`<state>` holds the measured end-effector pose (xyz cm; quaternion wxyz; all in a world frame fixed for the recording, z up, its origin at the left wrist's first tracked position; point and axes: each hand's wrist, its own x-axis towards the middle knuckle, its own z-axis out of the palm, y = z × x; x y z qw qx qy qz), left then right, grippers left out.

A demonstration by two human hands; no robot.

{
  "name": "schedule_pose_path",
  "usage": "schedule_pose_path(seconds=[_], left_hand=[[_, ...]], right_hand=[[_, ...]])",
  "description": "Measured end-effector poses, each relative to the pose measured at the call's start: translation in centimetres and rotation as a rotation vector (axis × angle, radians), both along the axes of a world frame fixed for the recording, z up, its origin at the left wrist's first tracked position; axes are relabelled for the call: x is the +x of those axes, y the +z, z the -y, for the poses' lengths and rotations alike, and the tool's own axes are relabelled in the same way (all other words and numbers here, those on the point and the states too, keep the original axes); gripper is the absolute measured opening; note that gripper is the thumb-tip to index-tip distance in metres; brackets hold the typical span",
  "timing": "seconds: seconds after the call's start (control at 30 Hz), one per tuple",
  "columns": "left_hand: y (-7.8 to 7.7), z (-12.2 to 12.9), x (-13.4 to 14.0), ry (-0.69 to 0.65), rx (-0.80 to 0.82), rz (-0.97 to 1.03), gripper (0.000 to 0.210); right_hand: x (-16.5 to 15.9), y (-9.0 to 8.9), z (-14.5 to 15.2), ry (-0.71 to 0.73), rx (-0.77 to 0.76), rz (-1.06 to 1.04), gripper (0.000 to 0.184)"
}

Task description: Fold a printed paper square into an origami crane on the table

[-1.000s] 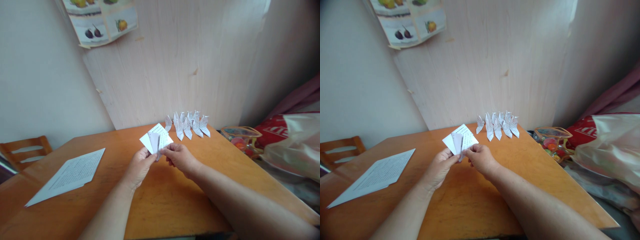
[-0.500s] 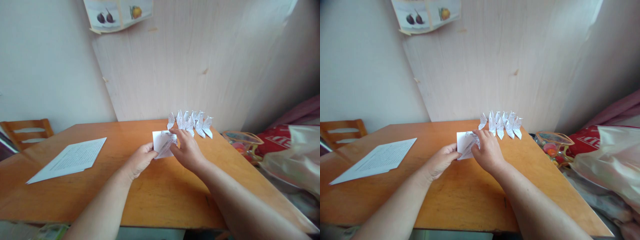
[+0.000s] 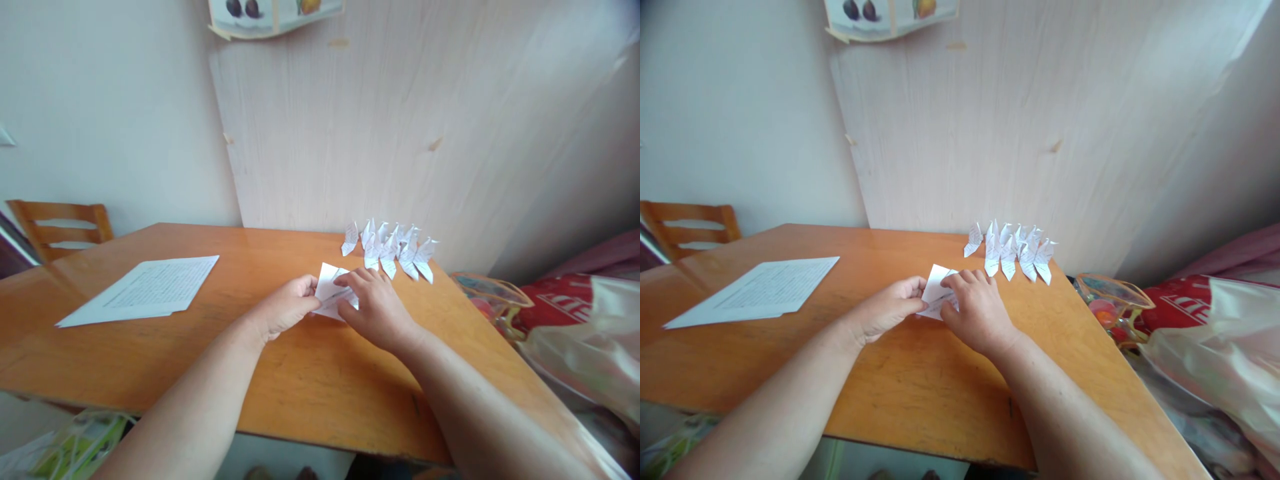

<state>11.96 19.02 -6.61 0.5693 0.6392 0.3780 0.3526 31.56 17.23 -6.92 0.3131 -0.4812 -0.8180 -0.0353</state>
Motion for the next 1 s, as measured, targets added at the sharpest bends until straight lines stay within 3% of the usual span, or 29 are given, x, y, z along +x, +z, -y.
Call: schedule_pose_path(seconds=[0.4, 0.63, 0.77, 1.0], left_hand=[[-0.6, 0.0, -0.5, -0.061, -0.021, -0.018, 0.03], [-0.3, 0.1, -0.4, -0.055, -0.004, -0.008, 0.022], [0.2, 0.2, -0.3, 0.012, 0.023, -0.031, 0.021], [0.4, 0.3, -0.2, 0.059, 0.03, 0.045, 0.024]], right_hand=[[-0.7, -0.2, 0.7, 0.06, -0.111, 0.126, 0.009], [-0.8, 0.0, 0.9, 0.089, -0.156, 0.097, 0.004], [-1.0, -0.1, 0.8, 0.091, -0.147, 0.054, 0.005], [-1.4, -0.2, 0.6, 0.021, -0.129, -0.104, 0.008]])
